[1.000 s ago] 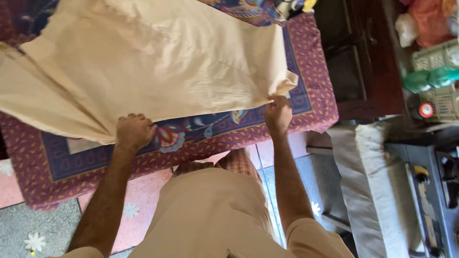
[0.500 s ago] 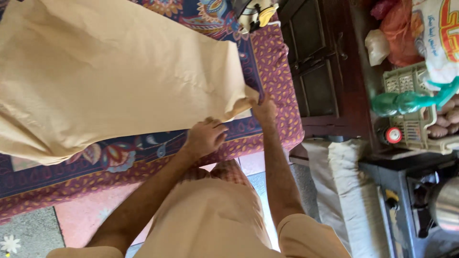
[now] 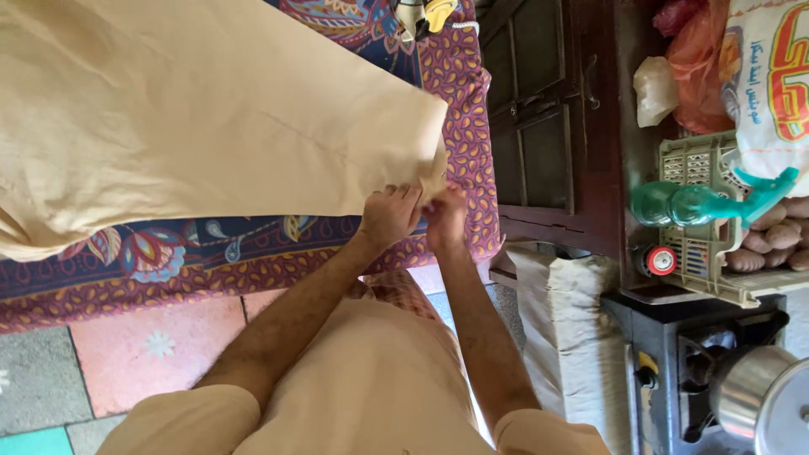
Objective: Ironing a pair of pants on a bed.
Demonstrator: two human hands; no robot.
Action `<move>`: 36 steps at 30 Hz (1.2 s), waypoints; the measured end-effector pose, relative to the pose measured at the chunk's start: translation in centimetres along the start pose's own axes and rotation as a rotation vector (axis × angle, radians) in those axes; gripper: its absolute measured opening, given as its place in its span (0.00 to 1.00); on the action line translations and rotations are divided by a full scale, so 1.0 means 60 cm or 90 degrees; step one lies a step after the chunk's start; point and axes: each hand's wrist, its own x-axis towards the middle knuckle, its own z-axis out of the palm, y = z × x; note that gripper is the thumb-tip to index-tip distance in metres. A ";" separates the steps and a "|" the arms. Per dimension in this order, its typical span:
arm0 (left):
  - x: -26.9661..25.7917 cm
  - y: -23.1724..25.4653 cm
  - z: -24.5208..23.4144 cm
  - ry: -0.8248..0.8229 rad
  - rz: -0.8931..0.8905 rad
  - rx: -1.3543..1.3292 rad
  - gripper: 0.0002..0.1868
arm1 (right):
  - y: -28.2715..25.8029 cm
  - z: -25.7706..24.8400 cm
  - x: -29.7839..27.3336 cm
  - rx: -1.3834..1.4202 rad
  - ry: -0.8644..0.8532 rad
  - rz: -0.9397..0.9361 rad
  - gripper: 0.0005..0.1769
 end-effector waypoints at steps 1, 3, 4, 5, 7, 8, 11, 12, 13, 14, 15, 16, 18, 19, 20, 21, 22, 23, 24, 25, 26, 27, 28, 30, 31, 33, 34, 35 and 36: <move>-0.004 0.005 0.001 -0.001 -0.005 -0.001 0.23 | -0.024 0.020 -0.011 -0.003 0.000 0.004 0.13; -0.012 0.007 -0.003 0.062 0.019 -0.032 0.14 | -0.068 0.068 -0.031 0.043 0.009 0.182 0.17; -0.013 0.009 -0.014 0.060 0.015 -0.029 0.14 | -0.064 0.067 -0.015 0.042 0.007 0.187 0.17; -0.013 0.011 -0.024 0.077 0.023 -0.042 0.13 | -0.060 0.065 0.000 0.013 -0.005 0.187 0.17; -0.017 0.016 -0.038 0.092 0.031 -0.058 0.13 | -0.040 0.032 0.042 -0.016 -0.015 0.187 0.17; -0.018 0.018 -0.042 0.101 0.033 -0.068 0.12 | -0.026 0.004 0.069 -0.029 -0.040 0.149 0.16; -0.017 0.022 -0.048 0.112 0.043 -0.086 0.11 | -0.035 -0.023 0.094 -0.054 -0.040 0.093 0.18; -0.018 0.021 -0.051 0.113 0.049 -0.090 0.11 | -0.044 -0.021 0.092 -0.066 -0.017 0.078 0.20; -0.017 0.018 -0.050 0.113 0.049 -0.090 0.11 | -0.053 -0.020 0.089 -0.066 -0.018 0.078 0.20; -0.018 0.018 -0.048 0.108 0.063 -0.084 0.11 | -0.062 -0.023 0.083 -0.053 0.009 0.061 0.21; -0.019 0.018 -0.046 0.103 0.078 -0.078 0.11 | -0.070 -0.026 0.078 -0.040 0.036 0.044 0.22; -0.023 0.016 -0.038 0.100 0.077 -0.081 0.11 | -0.071 -0.030 0.074 -0.041 0.040 0.045 0.22; -0.027 0.011 -0.021 0.067 0.123 -0.045 0.11 | -0.076 -0.038 0.069 -0.095 0.073 -0.014 0.19; -0.031 0.013 -0.011 0.066 0.124 -0.047 0.11 | -0.063 -0.062 0.085 -0.096 0.076 -0.014 0.19; -0.034 0.012 -0.001 0.055 0.148 -0.028 0.11 | -0.051 -0.084 0.103 -0.190 0.090 -0.085 0.18; -0.037 0.012 0.008 0.044 0.173 -0.008 0.12 | -0.038 -0.106 0.120 -0.285 0.104 -0.155 0.17; -0.037 0.015 0.013 0.043 0.173 -0.009 0.12 | -0.041 -0.112 0.122 -0.284 0.105 -0.155 0.17; -0.037 0.017 0.018 0.034 0.179 0.003 0.12 | -0.044 -0.117 0.124 -0.389 0.110 -0.223 0.17; -0.038 0.017 0.022 0.024 0.184 0.017 0.13 | -0.043 -0.121 0.127 -0.492 0.113 -0.289 0.17; -0.038 0.016 0.028 0.023 0.184 0.017 0.13 | -0.058 -0.100 0.109 -0.491 0.113 -0.288 0.17; -0.038 0.015 0.034 0.003 0.183 0.014 0.13 | -0.074 -0.079 0.091 -0.549 0.131 -0.301 0.20; -0.038 0.014 0.040 -0.018 0.182 0.011 0.14 | -0.089 -0.058 0.074 -0.606 0.148 -0.313 0.23; -0.042 0.010 0.044 -0.019 0.181 0.011 0.14 | -0.094 -0.047 0.060 -0.606 0.147 -0.312 0.23; -0.047 0.004 0.053 -0.088 0.204 -0.036 0.16 | -0.106 -0.026 0.033 -0.643 0.124 -0.350 0.30; -0.052 0.005 0.047 -0.087 0.203 -0.036 0.16 | -0.110 -0.018 0.020 -0.644 0.123 -0.350 0.30; -0.062 0.000 0.032 -0.109 0.163 -0.100 0.22 | -0.113 0.003 -0.006 -0.887 0.117 -0.497 0.34; -0.067 0.006 0.018 -0.108 0.162 -0.102 0.22 | -0.099 0.000 -0.005 -0.890 0.118 -0.497 0.34; -0.071 0.012 0.004 -0.095 0.097 -0.099 0.27 | -0.086 -0.004 -0.003 -0.999 0.062 -0.576 0.34; -0.076 0.016 -0.012 -0.083 0.032 -0.094 0.32 | -0.072 -0.006 -0.002 -1.106 0.003 -0.654 0.34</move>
